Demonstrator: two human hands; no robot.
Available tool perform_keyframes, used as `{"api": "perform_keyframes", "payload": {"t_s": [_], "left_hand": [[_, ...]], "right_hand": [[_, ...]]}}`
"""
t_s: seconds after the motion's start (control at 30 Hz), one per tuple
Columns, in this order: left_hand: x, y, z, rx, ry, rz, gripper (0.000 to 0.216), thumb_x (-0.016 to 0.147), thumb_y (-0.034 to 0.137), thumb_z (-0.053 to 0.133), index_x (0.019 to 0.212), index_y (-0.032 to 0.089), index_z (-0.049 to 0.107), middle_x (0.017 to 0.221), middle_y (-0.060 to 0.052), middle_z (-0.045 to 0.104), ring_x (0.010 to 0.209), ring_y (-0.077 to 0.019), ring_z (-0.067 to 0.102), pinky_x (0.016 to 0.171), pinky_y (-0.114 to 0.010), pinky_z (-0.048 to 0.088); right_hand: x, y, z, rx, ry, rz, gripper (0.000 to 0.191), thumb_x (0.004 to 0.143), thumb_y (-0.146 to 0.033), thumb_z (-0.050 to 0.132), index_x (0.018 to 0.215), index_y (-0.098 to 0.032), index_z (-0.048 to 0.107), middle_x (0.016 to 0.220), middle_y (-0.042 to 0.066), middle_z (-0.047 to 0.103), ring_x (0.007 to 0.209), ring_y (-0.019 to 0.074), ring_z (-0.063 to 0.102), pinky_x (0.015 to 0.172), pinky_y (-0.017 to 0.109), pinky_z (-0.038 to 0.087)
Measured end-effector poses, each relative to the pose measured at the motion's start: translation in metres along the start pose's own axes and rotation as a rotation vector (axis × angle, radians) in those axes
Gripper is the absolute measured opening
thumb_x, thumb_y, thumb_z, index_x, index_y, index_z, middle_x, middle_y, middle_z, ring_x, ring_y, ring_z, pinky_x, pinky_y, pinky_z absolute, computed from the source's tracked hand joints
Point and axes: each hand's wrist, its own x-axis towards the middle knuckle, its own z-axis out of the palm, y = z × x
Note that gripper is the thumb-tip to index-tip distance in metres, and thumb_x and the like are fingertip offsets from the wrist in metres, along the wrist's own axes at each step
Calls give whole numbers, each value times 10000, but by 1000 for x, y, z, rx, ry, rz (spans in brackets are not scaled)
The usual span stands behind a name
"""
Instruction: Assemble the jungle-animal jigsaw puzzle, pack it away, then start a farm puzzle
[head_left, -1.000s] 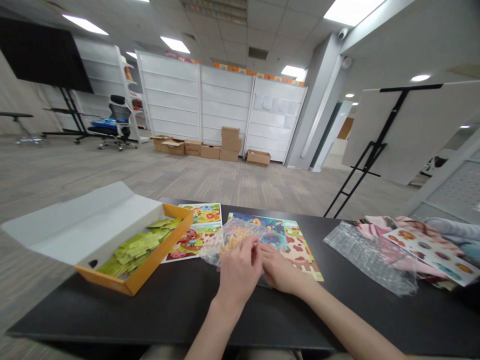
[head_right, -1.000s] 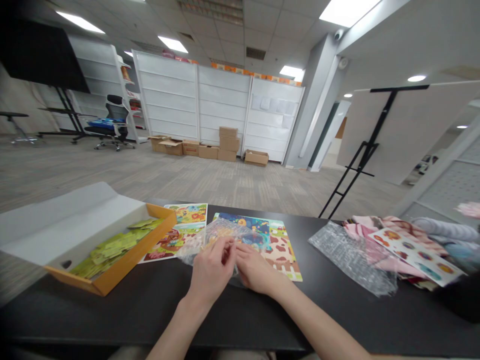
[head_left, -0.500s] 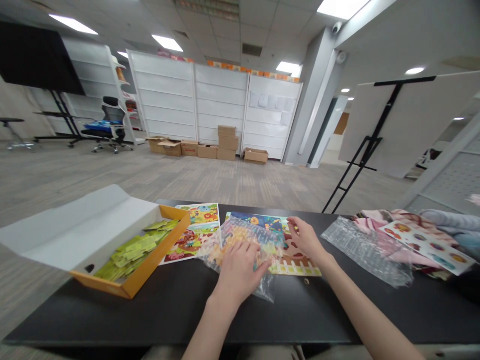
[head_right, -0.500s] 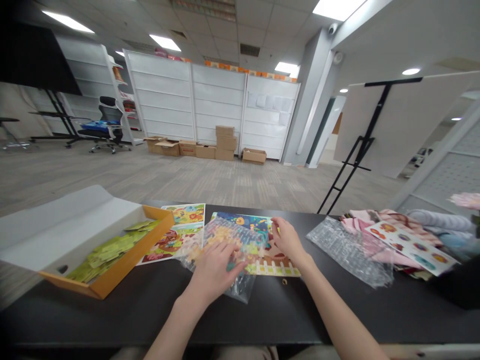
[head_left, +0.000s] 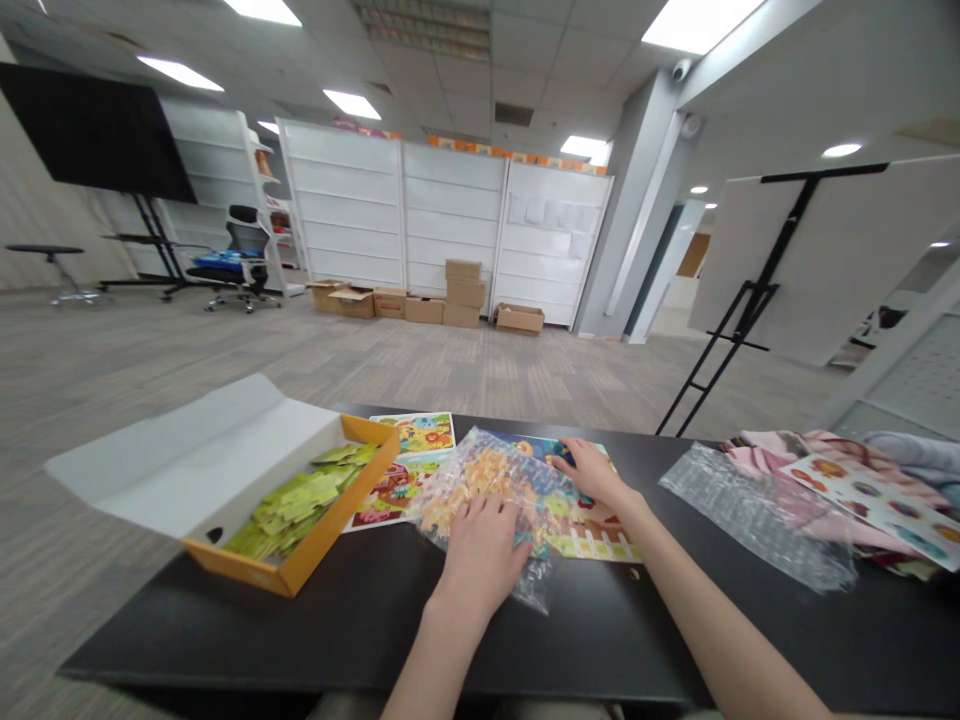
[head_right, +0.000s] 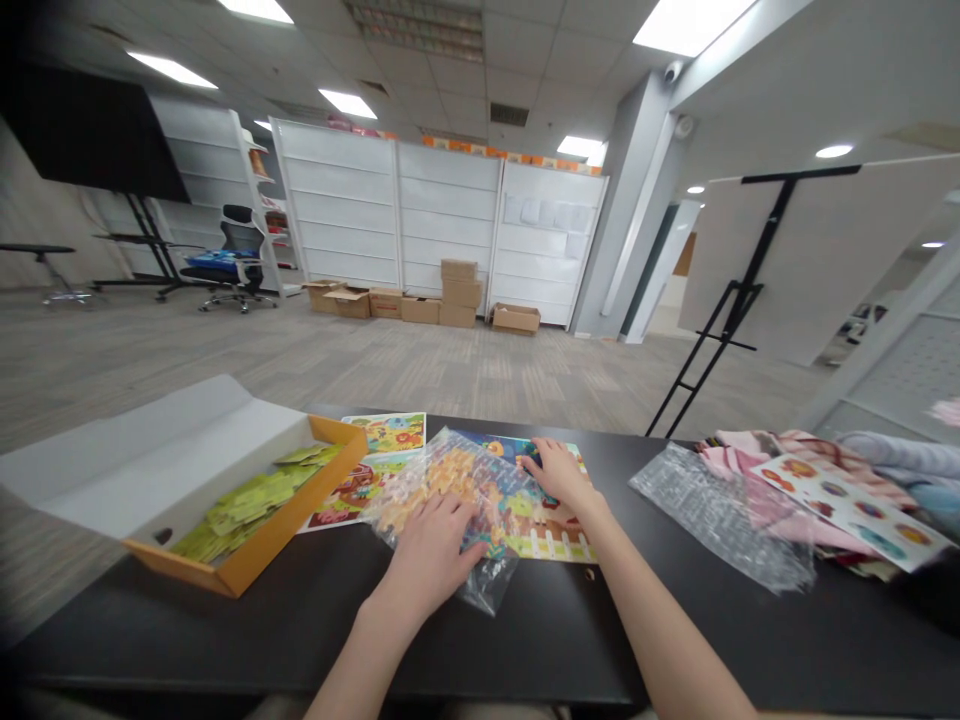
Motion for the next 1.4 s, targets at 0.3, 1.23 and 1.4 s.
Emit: {"api": "perform_keyframes", "payload": {"t_s": [0.3,1.23,1.4], "left_hand": [[-1,-16,-8,114,-2,-152,208,903,294,609,1065,191,689,1108,-123,680,1104,-322,615,937,-458,478],[-1,18,10,100,-60,-66,218,949,295,563,1054,153,691,1113,-130,672,1100,-327,596,947,-463,492],[3,10,10,-6,-71,-90,184,969,218,510,958,186,691,1033,-88,711,1048,-261,649,876,-356,495]], "right_hand": [[-3,10,-6,82,5,49,526,835,-561,711,1180,-164,677,1148,156,642,1087,302,614,979,400,453],[-8,40,-35,729,-148,143,466,613,-471,840,850,-206,537,773,-2,667,711,179,632,667,289,497],[-13,46,-42,745,-158,204,481,580,-457,869,852,-207,560,806,23,694,791,222,673,671,297,528]]}}
